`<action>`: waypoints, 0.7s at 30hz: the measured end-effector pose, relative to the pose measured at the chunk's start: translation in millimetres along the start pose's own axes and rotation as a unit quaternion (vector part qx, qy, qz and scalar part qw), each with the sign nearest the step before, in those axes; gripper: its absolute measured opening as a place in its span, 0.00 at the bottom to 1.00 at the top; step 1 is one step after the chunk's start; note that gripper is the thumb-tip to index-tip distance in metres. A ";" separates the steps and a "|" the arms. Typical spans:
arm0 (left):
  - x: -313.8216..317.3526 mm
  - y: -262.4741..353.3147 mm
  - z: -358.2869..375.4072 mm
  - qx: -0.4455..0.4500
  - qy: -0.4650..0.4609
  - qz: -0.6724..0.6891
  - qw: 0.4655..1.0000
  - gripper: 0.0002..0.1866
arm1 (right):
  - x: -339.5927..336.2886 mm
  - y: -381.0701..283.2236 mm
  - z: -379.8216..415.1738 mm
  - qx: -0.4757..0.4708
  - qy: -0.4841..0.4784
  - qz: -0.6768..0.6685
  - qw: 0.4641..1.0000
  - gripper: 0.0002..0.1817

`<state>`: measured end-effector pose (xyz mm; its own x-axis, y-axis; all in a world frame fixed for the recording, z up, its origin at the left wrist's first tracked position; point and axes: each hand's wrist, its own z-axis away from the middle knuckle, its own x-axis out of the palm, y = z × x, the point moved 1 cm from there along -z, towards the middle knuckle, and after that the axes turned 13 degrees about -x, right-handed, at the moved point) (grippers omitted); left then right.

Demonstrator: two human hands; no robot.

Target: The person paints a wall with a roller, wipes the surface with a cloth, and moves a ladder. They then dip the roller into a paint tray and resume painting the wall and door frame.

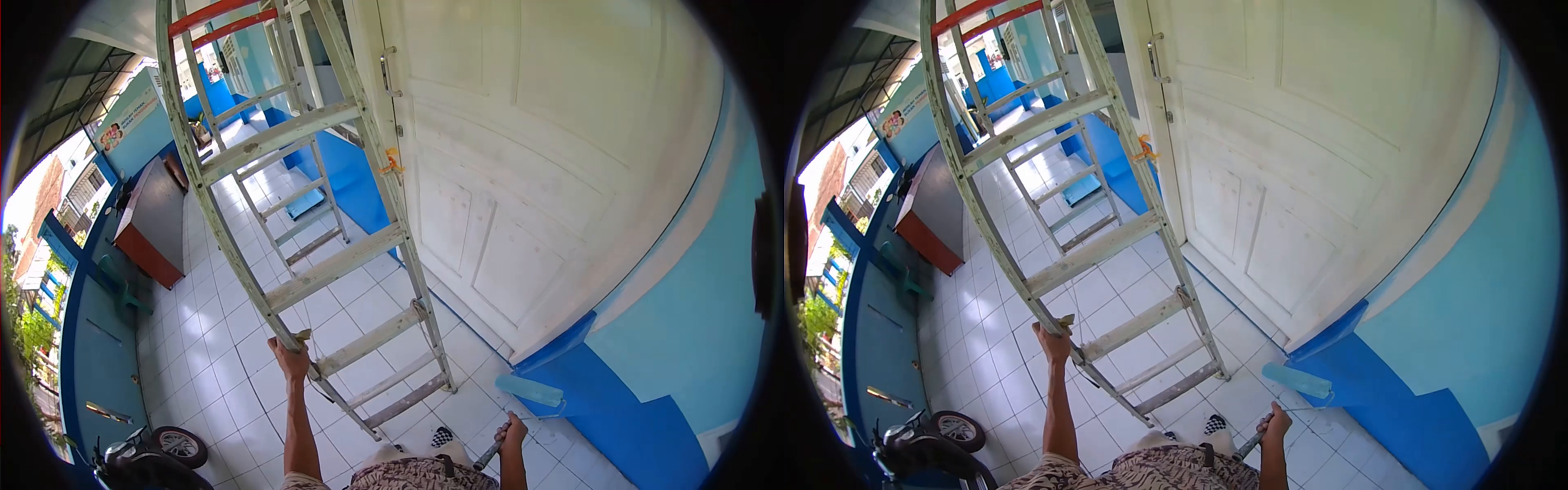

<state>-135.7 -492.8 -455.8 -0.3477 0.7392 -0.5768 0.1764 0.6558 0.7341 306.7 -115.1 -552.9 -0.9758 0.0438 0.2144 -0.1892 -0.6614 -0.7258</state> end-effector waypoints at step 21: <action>-28.6 -99.8 -56.9 0.006 -0.010 -0.030 0.999 0.05 | 34.3 -49.3 -124.7 -0.131 0.012 0.093 0.987 0.23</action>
<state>-195.8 -588.1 -492.2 -0.3403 0.7017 -0.6260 0.1664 0.7001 0.6944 268.8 12.4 -591.3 -0.9980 -0.0401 0.0490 -0.0261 -0.4441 -0.8956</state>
